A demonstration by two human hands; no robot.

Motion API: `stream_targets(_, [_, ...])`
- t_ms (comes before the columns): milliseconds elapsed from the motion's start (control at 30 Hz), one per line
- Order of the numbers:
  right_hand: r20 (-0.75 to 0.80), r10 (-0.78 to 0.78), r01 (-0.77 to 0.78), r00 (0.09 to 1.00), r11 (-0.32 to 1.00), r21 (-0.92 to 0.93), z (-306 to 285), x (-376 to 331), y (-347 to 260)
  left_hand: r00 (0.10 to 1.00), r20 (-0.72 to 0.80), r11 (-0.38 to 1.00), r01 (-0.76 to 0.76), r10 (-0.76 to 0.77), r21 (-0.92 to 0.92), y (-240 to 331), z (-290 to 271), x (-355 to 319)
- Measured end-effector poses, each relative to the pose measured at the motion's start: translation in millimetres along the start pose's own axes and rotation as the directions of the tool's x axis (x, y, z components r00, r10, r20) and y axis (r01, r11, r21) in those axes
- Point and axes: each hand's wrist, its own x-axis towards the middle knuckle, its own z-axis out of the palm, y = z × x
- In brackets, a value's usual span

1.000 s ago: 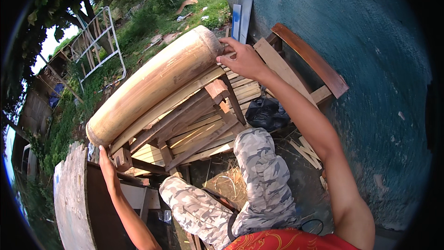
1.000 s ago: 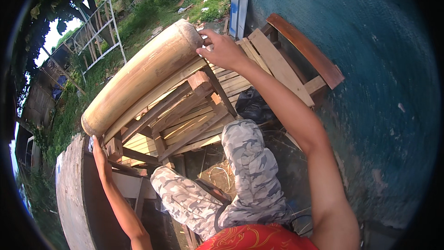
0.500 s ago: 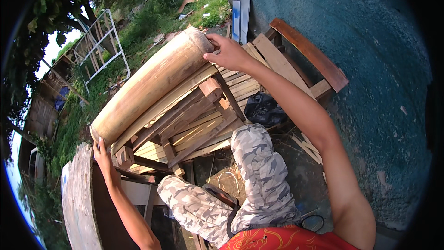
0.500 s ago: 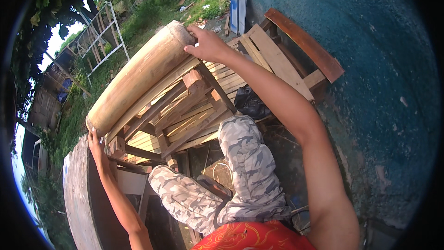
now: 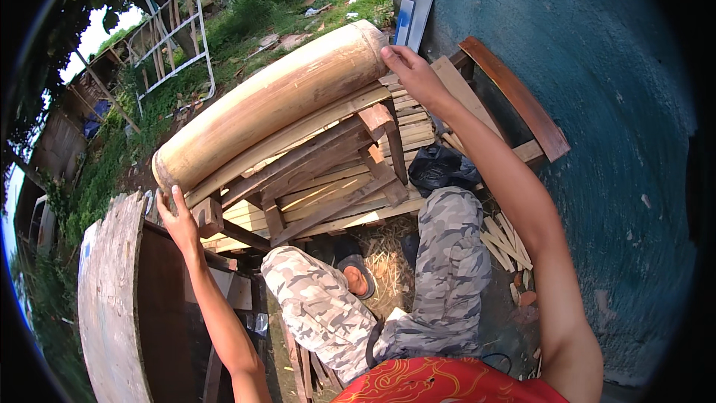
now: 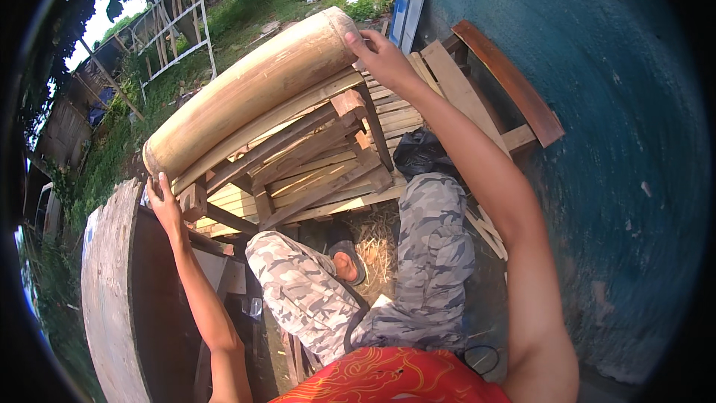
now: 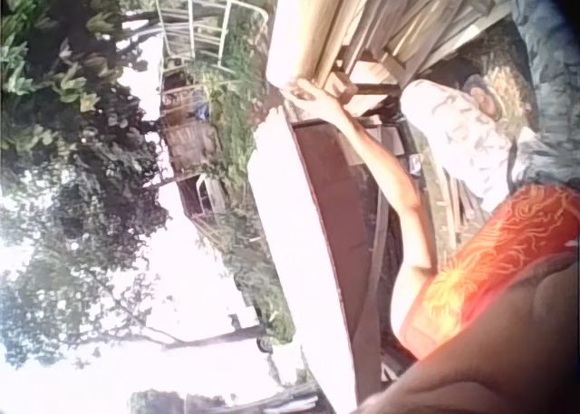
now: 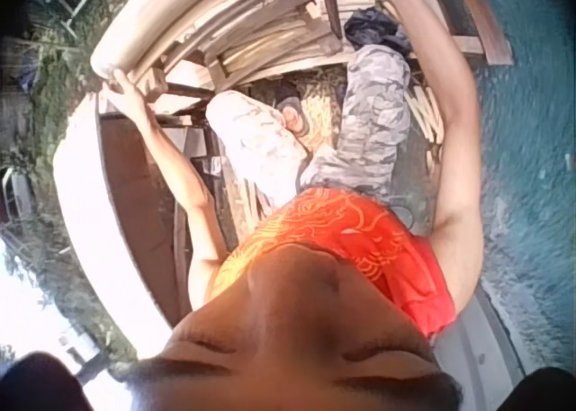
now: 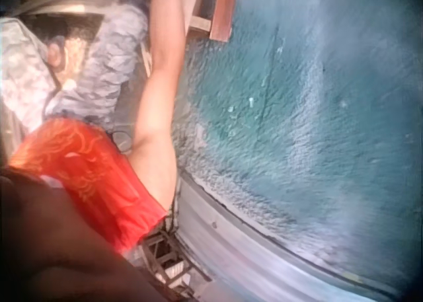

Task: The person positions a large bamboo log on a wooden workbench, then uses a hand saw to cut the log into smaller pieces. The person repeatedly repositions the log and continues sawing while seated on the ground.

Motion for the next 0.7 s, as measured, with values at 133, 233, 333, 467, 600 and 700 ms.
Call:
stream_targets(133, [-0.019, 0.226, -0.224, 0.974, 0.970, 0.091, 21, -23, 29, 0.958, -0.238, 0.934, 0.069, -0.160, -0.349, -46, 9, -35])
stream_targets(233, [-0.042, 0.359, -0.337, 0.932, 0.905, 0.261, 31, -47, 58, 0.799, -0.129, 0.593, 0.316, -0.587, -0.741, -98, 23, -62])
stream_targets(333, [-0.105, 0.346, -0.303, 0.932, 0.907, 0.292, 30, -72, 89, 0.656, 0.084, 0.404, 0.555, -0.750, -0.727, -156, 37, -69])
stream_targets(467, [-0.141, 0.366, -0.341, 0.920, 0.924, 0.175, 34, -96, 133, 0.652, 0.132, 0.563, 0.725, -0.747, -0.396, -228, 65, -30])
stream_targets(600, [-0.225, 0.476, -0.447, 0.850, 0.878, 0.169, 59, -112, 173, 0.785, 0.144, 0.796, 0.577, -0.603, 0.184, -283, 96, 6])
stream_targets(700, [-0.262, 0.495, -0.456, 0.828, 0.868, 0.198, 72, -122, 193, 0.811, 0.221, 0.774, 0.380, -0.542, 0.506, -313, 120, 21])
